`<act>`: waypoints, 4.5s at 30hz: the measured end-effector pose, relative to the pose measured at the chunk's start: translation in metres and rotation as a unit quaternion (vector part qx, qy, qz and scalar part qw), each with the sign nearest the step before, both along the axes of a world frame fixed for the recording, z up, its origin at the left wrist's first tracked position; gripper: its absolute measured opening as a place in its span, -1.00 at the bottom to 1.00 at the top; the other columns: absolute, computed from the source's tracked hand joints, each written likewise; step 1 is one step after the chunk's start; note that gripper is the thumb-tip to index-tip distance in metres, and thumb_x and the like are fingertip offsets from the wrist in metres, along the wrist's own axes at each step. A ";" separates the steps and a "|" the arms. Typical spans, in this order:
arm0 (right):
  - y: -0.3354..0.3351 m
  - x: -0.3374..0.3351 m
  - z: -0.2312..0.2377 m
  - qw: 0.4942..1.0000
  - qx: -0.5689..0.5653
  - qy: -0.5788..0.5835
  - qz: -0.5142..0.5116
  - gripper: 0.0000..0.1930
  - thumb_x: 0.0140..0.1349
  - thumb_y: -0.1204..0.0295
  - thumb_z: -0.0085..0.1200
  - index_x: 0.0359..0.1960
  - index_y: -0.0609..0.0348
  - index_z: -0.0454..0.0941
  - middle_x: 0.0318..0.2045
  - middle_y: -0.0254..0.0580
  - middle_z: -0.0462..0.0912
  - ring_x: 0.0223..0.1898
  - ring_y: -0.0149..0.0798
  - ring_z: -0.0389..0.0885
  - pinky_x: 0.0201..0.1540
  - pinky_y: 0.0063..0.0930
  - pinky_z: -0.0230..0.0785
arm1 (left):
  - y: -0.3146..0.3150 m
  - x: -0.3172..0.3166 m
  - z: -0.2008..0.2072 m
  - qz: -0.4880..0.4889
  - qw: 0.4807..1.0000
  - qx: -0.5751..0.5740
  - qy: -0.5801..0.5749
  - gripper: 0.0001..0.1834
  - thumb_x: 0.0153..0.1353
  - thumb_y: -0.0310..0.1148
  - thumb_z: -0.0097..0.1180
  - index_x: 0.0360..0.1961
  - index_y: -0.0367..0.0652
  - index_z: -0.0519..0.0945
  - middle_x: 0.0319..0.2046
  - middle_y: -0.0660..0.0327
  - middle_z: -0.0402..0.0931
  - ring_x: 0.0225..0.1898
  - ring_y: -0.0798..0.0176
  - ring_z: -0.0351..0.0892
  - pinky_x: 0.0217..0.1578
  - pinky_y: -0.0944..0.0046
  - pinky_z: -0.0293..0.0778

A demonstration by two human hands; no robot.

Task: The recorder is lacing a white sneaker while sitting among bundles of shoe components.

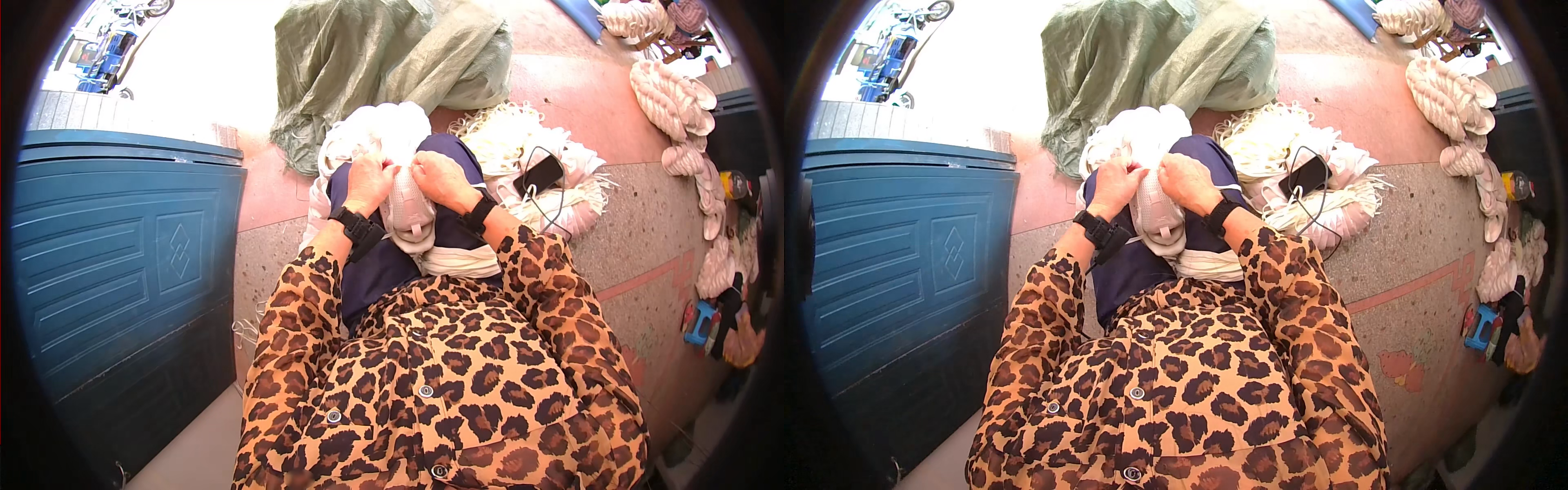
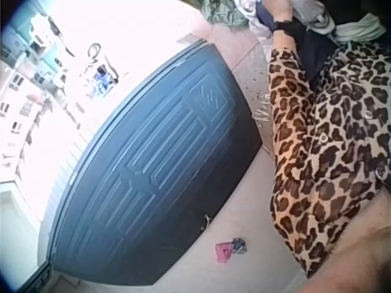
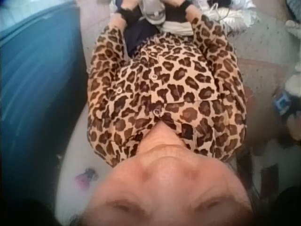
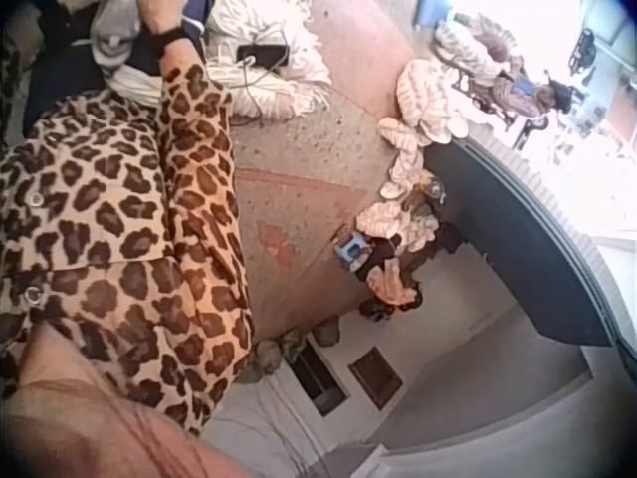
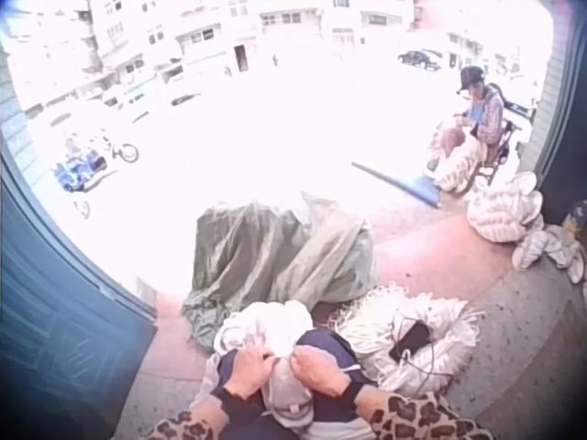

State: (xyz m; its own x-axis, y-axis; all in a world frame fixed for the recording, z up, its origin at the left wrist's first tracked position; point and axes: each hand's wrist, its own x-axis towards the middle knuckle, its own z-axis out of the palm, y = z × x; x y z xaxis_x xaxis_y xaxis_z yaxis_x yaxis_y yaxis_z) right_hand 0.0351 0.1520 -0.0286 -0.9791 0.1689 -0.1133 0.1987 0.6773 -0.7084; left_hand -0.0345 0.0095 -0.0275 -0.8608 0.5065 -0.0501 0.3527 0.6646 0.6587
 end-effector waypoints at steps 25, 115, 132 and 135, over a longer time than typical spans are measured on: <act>0.003 -0.015 0.014 0.973 0.149 0.029 0.176 -0.86 -0.05 0.51 -0.08 -0.45 0.27 0.48 -0.39 0.09 0.52 -0.34 0.01 0.54 -0.31 -0.26 0.39 | -0.006 -0.001 -0.005 -0.007 0.999 0.014 -0.035 -0.79 -0.09 -0.35 0.19 -0.47 -0.29 0.58 -0.56 0.05 0.55 -0.52 0.18 0.55 -0.42 0.28 0.41; 0.319 0.162 0.218 0.513 -0.746 0.407 -0.124 -0.81 0.26 0.55 -0.26 -0.13 0.33 0.32 -0.39 -0.24 0.39 -0.35 -0.38 0.36 -0.31 -0.63 0.27 | -0.462 -0.109 0.176 0.518 0.758 0.395 0.036 -0.85 0.15 -0.41 -0.06 -0.57 -0.10 0.40 -0.75 0.45 0.10 -0.79 0.54 0.05 -0.79 0.47 -0.01; 0.042 0.021 0.019 0.992 -0.077 0.050 0.086 -0.82 0.15 0.42 -0.12 -0.46 0.25 0.51 -0.59 -0.01 0.51 -0.49 -0.03 0.50 -0.39 -0.29 0.32 | 0.011 0.006 0.041 0.119 0.832 0.151 -0.521 -0.85 0.10 -0.48 -0.04 -0.32 -0.36 0.42 -0.40 0.10 0.46 -0.42 0.29 0.51 -0.40 0.37 0.47; 0.040 0.015 0.016 0.994 -0.020 0.020 0.106 -0.77 0.14 0.38 -0.16 -0.48 0.25 0.50 -0.56 0.06 0.52 -0.43 0.02 0.51 -0.37 -0.22 0.32 | 0.025 0.010 0.042 0.138 0.845 0.152 -0.493 -0.84 0.08 -0.50 -0.16 -0.35 -0.37 0.42 -0.46 0.09 0.45 -0.49 0.28 0.47 -0.51 0.32 0.40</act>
State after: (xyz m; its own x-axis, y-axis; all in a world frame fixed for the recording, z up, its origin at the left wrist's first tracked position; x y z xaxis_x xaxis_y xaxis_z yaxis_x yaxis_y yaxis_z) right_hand 0.0498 0.1924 -0.0126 -0.9960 -0.0453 -0.0764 0.0263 0.6714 -0.7406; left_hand -0.0244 0.0349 0.0145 -0.5635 0.4112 -0.7165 -0.6088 0.3795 0.6966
